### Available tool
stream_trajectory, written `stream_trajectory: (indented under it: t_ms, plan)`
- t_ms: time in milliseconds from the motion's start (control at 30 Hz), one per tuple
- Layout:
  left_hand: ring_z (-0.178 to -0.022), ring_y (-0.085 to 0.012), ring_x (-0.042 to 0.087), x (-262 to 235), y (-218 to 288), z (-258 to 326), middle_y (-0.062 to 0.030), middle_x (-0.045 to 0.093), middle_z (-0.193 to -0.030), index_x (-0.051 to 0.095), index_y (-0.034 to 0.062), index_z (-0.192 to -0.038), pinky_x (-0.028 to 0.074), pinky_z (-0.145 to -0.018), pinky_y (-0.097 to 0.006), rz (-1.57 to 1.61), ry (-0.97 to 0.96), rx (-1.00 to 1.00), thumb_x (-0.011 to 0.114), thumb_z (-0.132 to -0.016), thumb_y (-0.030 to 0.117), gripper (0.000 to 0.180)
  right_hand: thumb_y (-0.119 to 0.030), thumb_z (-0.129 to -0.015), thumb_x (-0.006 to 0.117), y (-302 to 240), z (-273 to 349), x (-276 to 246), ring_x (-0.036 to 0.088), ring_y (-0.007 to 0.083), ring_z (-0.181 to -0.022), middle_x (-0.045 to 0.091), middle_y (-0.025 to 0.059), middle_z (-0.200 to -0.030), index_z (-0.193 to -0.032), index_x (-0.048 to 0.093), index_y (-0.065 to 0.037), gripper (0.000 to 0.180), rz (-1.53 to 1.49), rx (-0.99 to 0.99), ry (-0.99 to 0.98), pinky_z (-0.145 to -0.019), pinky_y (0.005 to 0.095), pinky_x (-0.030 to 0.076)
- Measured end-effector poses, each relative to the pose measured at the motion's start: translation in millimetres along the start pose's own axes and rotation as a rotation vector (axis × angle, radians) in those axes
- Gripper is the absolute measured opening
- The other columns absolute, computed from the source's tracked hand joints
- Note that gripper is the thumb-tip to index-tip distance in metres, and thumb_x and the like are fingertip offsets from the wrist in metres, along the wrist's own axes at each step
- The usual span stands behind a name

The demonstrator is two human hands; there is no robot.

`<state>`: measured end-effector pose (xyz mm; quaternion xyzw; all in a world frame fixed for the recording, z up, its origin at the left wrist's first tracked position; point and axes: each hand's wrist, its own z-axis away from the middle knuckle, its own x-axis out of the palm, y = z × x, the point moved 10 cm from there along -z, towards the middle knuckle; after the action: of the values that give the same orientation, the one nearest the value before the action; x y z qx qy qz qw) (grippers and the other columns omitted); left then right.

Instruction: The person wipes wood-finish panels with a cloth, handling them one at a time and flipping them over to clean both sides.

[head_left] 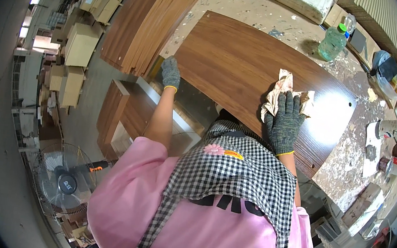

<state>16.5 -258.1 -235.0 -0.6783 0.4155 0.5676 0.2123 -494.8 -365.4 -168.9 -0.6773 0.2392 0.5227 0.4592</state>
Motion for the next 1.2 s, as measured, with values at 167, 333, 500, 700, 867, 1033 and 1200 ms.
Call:
stream_trajectory:
  t_ms: [167,333,500,700,867,1033,1200]
  plan:
    - [-0.129,-0.0404,0.046,7,-18,6,-0.0242,0.052,-0.138,0.050,-0.0021,-0.136,0.034,-0.113,-0.046,-0.111,0.058,0.098,0.045,-0.099,0.010,0.039,-0.034,-0.082,0.068,-7,2,-1,0.033,0.0411,-0.142,0.039,0.0169,-0.154,-0.146,0.046,-0.007,0.073,-0.036,-0.026,0.013,-0.111,0.0661,0.021]
    - [-0.126,-0.0400,0.046,-2,-18,7,-0.0211,0.053,-0.136,0.054,0.0019,-0.132,0.037,-0.111,-0.045,0.097,0.127,-0.003,0.039,-0.104,0.022,0.037,-0.025,-0.078,0.070,-8,9,-20,0.039,0.0406,-0.135,0.045,0.0204,-0.141,-0.137,0.049,-0.007,0.065,-0.227,-0.068,0.195,-0.110,0.0636,0.021]
    - [-0.129,-0.0391,0.044,-9,4,7,-0.0205,0.053,-0.138,0.055,0.0016,-0.131,0.034,-0.113,-0.044,0.147,0.110,-0.007,0.038,-0.105,0.031,0.043,-0.026,-0.077,0.072,-1,6,-11,0.045,0.0398,-0.128,0.048,0.0190,-0.138,-0.134,0.053,-0.007,0.063,-0.073,-0.037,0.145,-0.107,0.0631,0.028]
    - [-0.131,-0.0375,0.045,-12,-28,13,-0.0218,0.053,-0.137,0.056,0.0031,-0.131,0.035,-0.113,-0.043,0.241,0.123,-0.164,0.039,-0.106,0.034,0.044,-0.021,-0.076,0.074,-14,-7,-32,0.054,0.0376,-0.118,0.057,0.0183,-0.128,-0.111,0.069,-0.007,0.039,-0.065,-0.047,0.054,-0.098,0.0507,0.043]
    - [-0.129,-0.0383,0.045,-13,-18,11,-0.0218,0.054,-0.135,0.057,0.0033,-0.130,0.037,-0.111,-0.044,0.324,0.144,-0.206,0.041,-0.105,0.033,0.042,-0.034,-0.073,0.078,-26,-26,-60,0.039,0.0356,-0.138,0.057,0.0073,-0.133,-0.110,0.073,-0.020,0.040,0.208,-0.104,-0.170,-0.097,0.0555,0.042]
    - [-0.125,-0.0403,0.047,-19,9,-2,-0.0230,0.056,-0.133,0.057,0.0003,-0.129,0.037,-0.110,-0.046,0.384,0.136,-0.209,0.043,-0.105,0.032,0.042,-0.029,-0.070,0.082,-18,-52,-83,0.061,0.0332,-0.118,0.060,0.0134,-0.137,-0.121,0.072,-0.018,0.053,0.063,0.000,-0.448,-0.098,0.0415,0.051]
    - [-0.122,-0.0387,0.049,-20,-35,11,-0.0232,0.057,-0.130,0.056,-0.0011,-0.131,0.036,-0.109,-0.046,0.237,0.200,-0.090,0.043,-0.105,0.029,0.042,-0.026,-0.072,0.080,-36,-88,-153,0.069,0.0315,-0.103,0.067,0.0128,-0.126,-0.109,0.076,-0.016,0.038,-0.001,-0.030,-0.205,-0.089,0.0417,0.054]
